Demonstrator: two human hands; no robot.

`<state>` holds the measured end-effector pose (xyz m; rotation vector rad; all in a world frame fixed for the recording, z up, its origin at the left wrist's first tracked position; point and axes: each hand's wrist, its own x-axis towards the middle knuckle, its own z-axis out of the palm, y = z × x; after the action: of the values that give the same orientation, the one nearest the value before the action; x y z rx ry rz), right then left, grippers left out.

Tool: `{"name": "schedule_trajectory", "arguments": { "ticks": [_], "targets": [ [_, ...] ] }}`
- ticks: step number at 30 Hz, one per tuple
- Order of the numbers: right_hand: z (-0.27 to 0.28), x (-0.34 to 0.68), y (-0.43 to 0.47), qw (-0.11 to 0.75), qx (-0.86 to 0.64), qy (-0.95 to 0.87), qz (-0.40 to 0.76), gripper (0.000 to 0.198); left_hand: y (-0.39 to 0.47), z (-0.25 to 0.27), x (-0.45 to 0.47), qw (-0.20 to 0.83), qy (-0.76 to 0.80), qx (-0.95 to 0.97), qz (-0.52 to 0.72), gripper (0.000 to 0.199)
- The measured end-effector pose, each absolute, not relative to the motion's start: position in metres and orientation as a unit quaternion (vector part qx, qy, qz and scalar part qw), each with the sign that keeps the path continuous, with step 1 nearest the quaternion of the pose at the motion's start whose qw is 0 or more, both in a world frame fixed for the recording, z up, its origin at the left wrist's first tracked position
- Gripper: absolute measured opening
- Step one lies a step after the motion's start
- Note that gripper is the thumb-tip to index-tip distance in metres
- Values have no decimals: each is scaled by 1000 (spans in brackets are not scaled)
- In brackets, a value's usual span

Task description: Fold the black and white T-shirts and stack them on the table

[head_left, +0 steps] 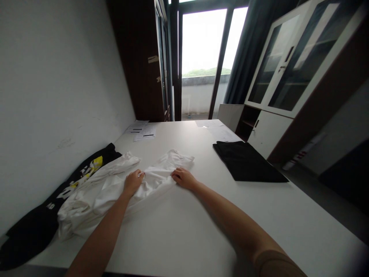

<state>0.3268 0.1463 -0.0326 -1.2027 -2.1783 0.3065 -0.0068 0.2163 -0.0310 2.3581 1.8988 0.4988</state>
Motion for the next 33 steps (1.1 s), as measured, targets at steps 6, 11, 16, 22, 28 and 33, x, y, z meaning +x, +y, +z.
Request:
{"name": "schedule_trajectory", "arguments": {
  "ticks": [6,11,16,22,28,33],
  "targets": [
    [-30,327,146,308,-456,-827,117,14,216,-31,-7,39,615,770,169,24],
    [-31,327,146,308,-455,-828,115,15,216,-31,-7,41,618,768,167,25],
    [-33,327,147,307,-454,-829,110,14,216,-31,-6,41,618,767,167,25],
    [-34,327,147,310,-458,-826,108,14,215,-29,-5,44,622,765,162,25],
    [-34,327,147,309,-454,-829,108,15,215,-29,-6,46,624,763,163,25],
    [-33,327,147,306,-456,-828,110,15,217,-31,-6,44,625,762,165,25]
  ]
}}
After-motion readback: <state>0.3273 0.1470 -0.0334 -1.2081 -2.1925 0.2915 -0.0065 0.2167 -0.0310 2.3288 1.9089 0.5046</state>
